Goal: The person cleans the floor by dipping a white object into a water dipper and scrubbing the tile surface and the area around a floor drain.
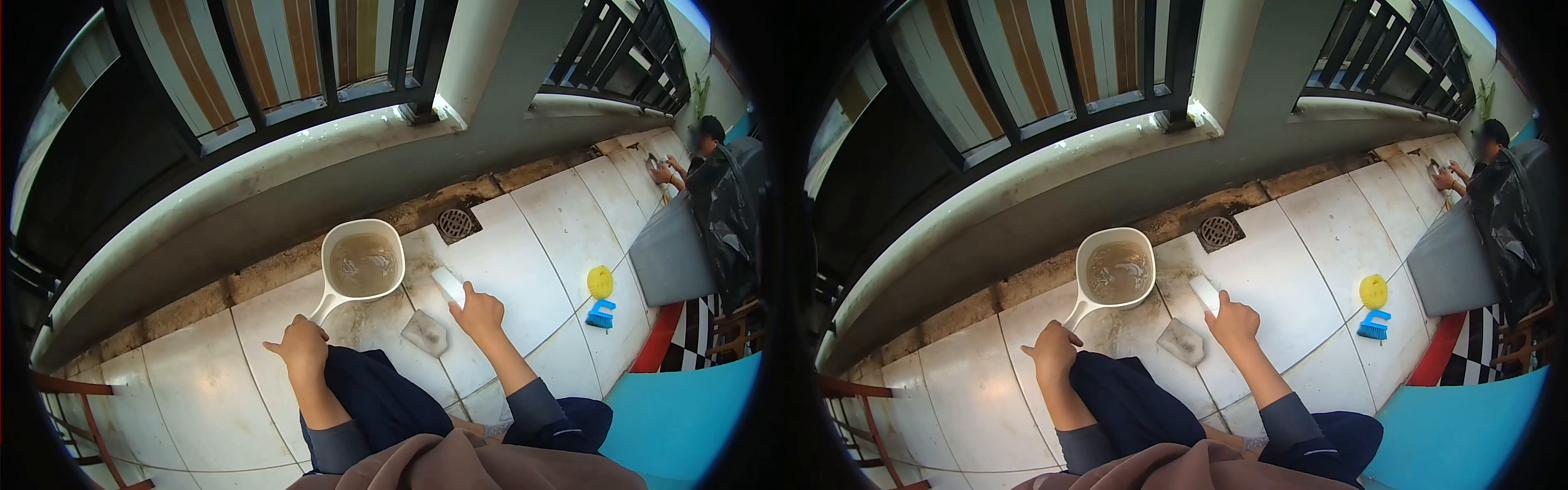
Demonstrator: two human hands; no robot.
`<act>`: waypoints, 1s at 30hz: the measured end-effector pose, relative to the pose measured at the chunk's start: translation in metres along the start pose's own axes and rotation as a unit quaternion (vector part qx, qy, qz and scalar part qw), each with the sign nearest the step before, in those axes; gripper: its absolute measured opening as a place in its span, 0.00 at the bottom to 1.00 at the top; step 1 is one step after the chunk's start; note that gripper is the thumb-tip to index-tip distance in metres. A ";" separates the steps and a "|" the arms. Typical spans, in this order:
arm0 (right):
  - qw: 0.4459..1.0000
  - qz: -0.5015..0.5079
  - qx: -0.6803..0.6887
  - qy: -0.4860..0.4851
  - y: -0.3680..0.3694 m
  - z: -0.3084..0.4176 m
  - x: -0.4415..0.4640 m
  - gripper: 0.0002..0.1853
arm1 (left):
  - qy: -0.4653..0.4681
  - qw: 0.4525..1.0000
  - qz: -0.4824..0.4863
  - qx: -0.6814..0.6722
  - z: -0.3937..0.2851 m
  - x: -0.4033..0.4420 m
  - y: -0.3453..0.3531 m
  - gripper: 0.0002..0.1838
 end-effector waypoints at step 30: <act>1.000 -0.021 -0.010 -0.020 0.007 0.009 0.053 0.24 | 0.499 0.825 0.264 0.025 -0.167 -0.164 0.100 0.18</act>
Point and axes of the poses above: each hand's wrist, its own x-axis towards the middle knuckle, its own y-axis out of the palm, z = x × y, the point moved 8 cm from there along x, towards the middle knuckle, and after that the axes turned 14 degrees about -z, right-handed, at the moved point
